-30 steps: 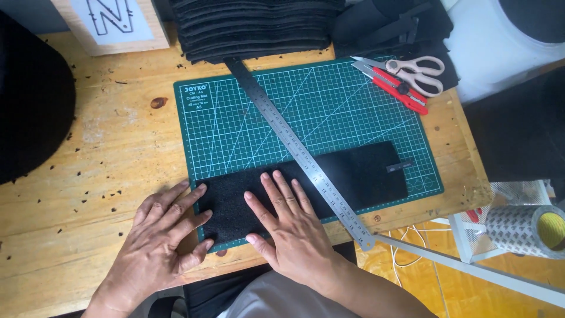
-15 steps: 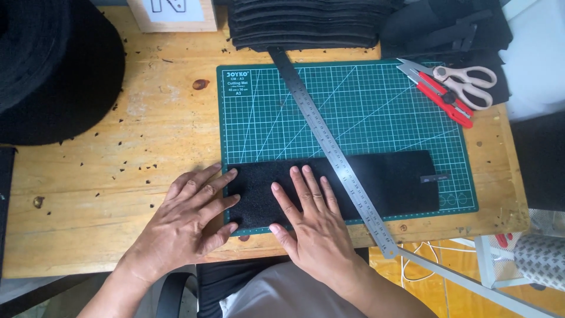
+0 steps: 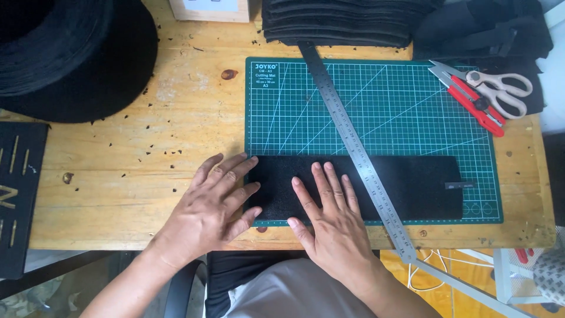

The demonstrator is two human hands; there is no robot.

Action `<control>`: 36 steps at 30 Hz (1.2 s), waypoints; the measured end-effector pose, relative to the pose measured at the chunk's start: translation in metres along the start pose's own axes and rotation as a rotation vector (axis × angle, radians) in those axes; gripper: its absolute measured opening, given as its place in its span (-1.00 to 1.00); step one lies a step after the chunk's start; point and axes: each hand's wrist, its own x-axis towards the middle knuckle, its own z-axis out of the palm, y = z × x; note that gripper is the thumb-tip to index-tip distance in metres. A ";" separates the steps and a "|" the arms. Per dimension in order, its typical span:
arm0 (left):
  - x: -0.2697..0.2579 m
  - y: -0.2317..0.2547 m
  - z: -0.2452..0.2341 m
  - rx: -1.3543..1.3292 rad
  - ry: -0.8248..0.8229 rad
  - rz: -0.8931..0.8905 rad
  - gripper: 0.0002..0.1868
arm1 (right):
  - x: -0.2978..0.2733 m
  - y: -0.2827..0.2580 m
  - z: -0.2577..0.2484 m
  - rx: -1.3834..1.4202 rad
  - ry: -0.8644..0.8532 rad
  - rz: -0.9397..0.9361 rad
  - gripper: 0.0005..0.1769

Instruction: Measuring and cutting strips of black fabric using a metal ruler, scissors, and a utility knife on a cutting mat.

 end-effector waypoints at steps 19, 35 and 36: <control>0.004 0.055 0.058 0.300 0.001 -0.128 0.07 | 0.000 0.000 0.004 -0.017 0.019 -0.024 -0.22; 0.003 0.018 0.046 0.251 0.010 -0.024 -0.43 | 0.002 -0.001 0.001 -0.025 -0.014 -0.008 -0.24; 0.002 0.015 0.044 0.297 -0.030 -0.012 -0.43 | 0.001 -0.001 0.001 -0.026 -0.012 -0.008 -0.24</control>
